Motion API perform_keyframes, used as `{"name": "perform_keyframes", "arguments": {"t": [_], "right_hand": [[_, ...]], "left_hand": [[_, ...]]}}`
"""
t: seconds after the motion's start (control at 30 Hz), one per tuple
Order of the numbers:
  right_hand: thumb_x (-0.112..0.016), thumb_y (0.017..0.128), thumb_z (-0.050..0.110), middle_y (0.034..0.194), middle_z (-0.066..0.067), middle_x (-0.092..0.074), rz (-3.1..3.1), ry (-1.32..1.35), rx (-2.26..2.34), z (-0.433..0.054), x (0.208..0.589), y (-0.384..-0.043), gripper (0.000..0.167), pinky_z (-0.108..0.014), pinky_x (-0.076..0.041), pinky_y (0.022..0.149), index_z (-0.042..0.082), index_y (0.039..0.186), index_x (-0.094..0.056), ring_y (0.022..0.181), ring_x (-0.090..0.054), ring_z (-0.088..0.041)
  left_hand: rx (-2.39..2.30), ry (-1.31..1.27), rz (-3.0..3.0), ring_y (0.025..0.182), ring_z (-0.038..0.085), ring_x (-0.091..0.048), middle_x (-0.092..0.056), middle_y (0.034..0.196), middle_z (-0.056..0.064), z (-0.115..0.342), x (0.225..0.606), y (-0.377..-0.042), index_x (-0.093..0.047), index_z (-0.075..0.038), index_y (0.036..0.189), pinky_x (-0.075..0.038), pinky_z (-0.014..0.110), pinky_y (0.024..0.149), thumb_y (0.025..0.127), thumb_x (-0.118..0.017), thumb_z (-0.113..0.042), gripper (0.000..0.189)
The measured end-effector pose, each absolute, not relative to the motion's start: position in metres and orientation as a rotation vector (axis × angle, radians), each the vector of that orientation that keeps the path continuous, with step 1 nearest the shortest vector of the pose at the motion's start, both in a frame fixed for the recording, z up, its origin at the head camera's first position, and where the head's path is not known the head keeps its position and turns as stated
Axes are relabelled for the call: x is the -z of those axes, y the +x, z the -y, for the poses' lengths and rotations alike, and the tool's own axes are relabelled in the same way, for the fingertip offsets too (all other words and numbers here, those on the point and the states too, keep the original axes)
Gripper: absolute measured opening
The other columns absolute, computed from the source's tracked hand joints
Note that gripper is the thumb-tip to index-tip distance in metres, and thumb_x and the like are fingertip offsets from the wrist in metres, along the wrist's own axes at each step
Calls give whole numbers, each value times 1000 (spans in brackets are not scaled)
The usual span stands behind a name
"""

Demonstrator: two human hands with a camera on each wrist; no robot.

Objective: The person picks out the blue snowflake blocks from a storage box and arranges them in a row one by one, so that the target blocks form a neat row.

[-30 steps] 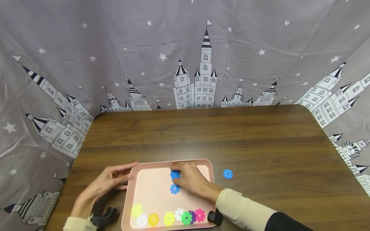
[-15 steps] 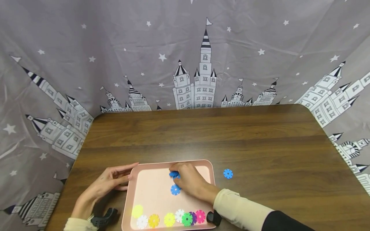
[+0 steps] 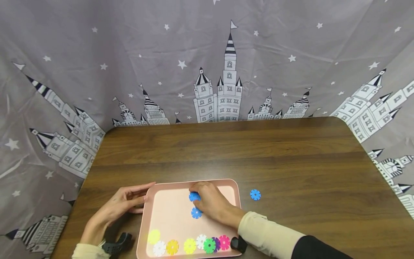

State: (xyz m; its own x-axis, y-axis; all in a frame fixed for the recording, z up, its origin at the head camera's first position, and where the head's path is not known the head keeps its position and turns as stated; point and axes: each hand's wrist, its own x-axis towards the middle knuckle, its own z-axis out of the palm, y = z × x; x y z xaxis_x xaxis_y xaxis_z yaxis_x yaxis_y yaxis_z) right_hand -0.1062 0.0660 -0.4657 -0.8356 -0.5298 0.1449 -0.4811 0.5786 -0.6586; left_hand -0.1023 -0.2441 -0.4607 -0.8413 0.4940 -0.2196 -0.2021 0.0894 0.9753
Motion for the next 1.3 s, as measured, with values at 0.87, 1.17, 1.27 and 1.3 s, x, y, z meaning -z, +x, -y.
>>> {"name": "perform_keyframes", "arguments": {"t": [0.87,1.17,1.27,1.3], "right_hand": [[-81,75,-2,106,-3,-71,-2903,-577,1329,-151,421,-84,34,-39,-59,83,2,108,-74,96,-68,-20],[-81,76,-4,103,-7,-71,-3084,-473,1269,-221,428,-76,32,-41,-60,79,-1,107,-72,90,-70,-22],[-82,75,-3,104,-10,-72,-3124,-383,1208,-242,431,-71,35,-46,-59,80,0,108,-72,93,-70,-27],[-82,75,-3,105,-11,-72,-3135,-356,1187,-248,432,-70,36,-47,-59,80,0,109,-72,94,-69,-29]], "left_hand": [[-1735,250,-1932,108,18,-64,-47,138,34,238,456,-102,-39,9,145,-59,43,81,99,-58,-7,52],[-1697,211,-1939,112,15,-62,-39,145,33,239,454,-99,-37,7,147,-58,42,86,99,-58,-10,55],[-1689,207,-1941,112,14,-62,-41,144,32,239,454,-99,-37,7,147,-58,42,86,100,-58,-10,55],[-1687,197,-1946,111,14,-62,-42,144,31,239,453,-99,-37,6,147,-58,42,85,100,-58,-10,54]]}}
